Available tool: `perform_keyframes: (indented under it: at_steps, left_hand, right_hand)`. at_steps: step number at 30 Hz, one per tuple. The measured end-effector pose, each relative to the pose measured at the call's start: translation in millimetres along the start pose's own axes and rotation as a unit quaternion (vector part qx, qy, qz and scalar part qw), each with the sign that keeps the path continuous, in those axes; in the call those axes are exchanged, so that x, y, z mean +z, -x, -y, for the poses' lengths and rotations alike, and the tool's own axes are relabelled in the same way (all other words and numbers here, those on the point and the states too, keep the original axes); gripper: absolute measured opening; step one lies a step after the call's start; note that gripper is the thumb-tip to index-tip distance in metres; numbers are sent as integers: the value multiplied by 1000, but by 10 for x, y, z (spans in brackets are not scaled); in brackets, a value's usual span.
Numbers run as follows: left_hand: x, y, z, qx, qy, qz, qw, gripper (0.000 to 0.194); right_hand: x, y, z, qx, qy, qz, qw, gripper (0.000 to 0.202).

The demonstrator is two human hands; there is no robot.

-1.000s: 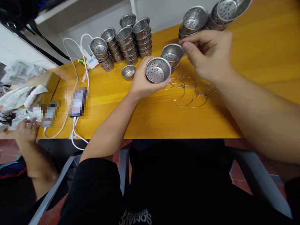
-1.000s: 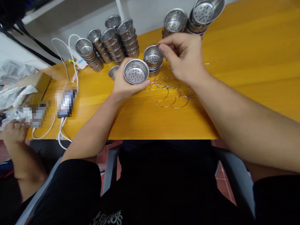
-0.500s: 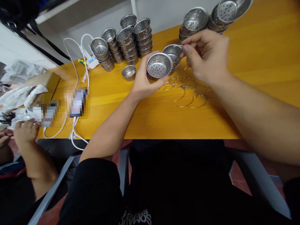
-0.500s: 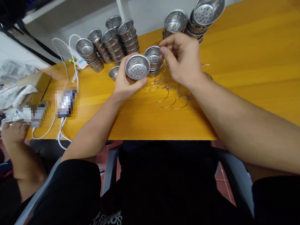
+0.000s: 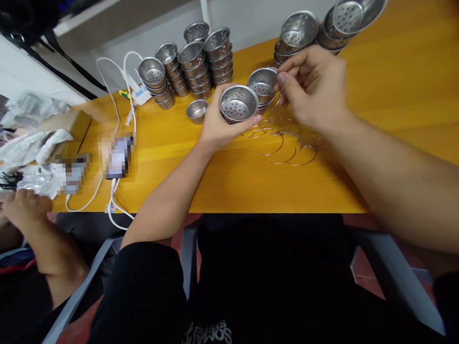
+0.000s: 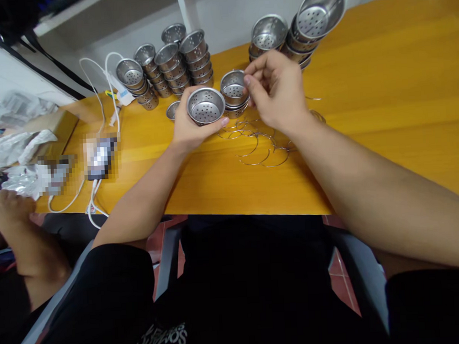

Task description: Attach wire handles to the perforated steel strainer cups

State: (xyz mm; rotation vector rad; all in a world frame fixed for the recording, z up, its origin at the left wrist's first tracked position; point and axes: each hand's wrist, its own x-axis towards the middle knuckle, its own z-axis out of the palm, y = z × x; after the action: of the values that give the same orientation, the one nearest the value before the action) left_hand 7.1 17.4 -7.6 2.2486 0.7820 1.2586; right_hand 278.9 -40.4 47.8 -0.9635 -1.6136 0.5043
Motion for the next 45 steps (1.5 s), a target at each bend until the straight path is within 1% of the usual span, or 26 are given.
perform_keyframes:
  at_steps: [2, 4, 6, 8, 10, 14, 18, 22, 25, 30, 33, 36, 39, 41, 43, 45]
  left_hand:
    - [29, 8, 48, 25, -5, 9, 1000, 115]
    - [63, 20, 86, 52, -5, 9, 999, 102]
    - [86, 30, 106, 63, -11, 8, 998, 92]
    - [88, 32, 114, 57, -17, 5, 998, 94]
    - [78, 27, 121, 53, -9, -11, 999, 98]
    - [89, 19, 116, 45, 26, -29, 998, 94]
    - [145, 24, 80, 29, 14, -9, 999, 93]
    - [192, 48, 80, 45, -7, 13, 999, 100]
    - [215, 85, 72, 55, -15, 22, 998, 105]
    - [218, 99, 19, 39, -25, 45, 998, 116]
    - [197, 86, -34, 28, -7, 33, 999, 114]
    - [166, 90, -119, 19, 3, 34, 999, 114]
    - [147, 98, -193, 21, 7, 61, 998, 113]
    - [145, 90, -200, 21, 29, 73, 997, 108]
    - [145, 71, -165, 13, 70, 78, 994, 104]
    - [144, 54, -105, 5, 100, 71, 992, 101]
  right_hand:
    - [16, -4, 14, -5, -8, 1, 1000, 80]
    - [28, -9, 24, -11, -21, -4, 1000, 83]
    - [33, -11, 29, -14, -30, -10, 999, 82]
    - [29, -9, 32, -17, -22, -11, 1000, 75]
    - [20, -1, 38, -21, -3, -10, 1000, 67]
    - [22, 31, 96, -7, 10, 17, 1000, 59]
    - [81, 89, 233, -7, 11, 46, 999, 60]
    - [147, 142, 335, 11, 21, 42, 999, 50]
    - [160, 159, 329, 23, 23, 36, 999, 44]
    - [159, 152, 221, 22, 26, 27, 999, 47]
    - [184, 154, 190, 24, 31, 28, 999, 39]
    - [223, 159, 237, 31, 27, 31, 999, 31]
    - [238, 151, 336, 29, 23, 29, 999, 34]
    - [218, 142, 394, 23, 8, 32, 999, 41]
    - [175, 134, 423, 21, -19, 56, 998, 53]
    - [127, 129, 419, 28, -47, 93, 994, 62]
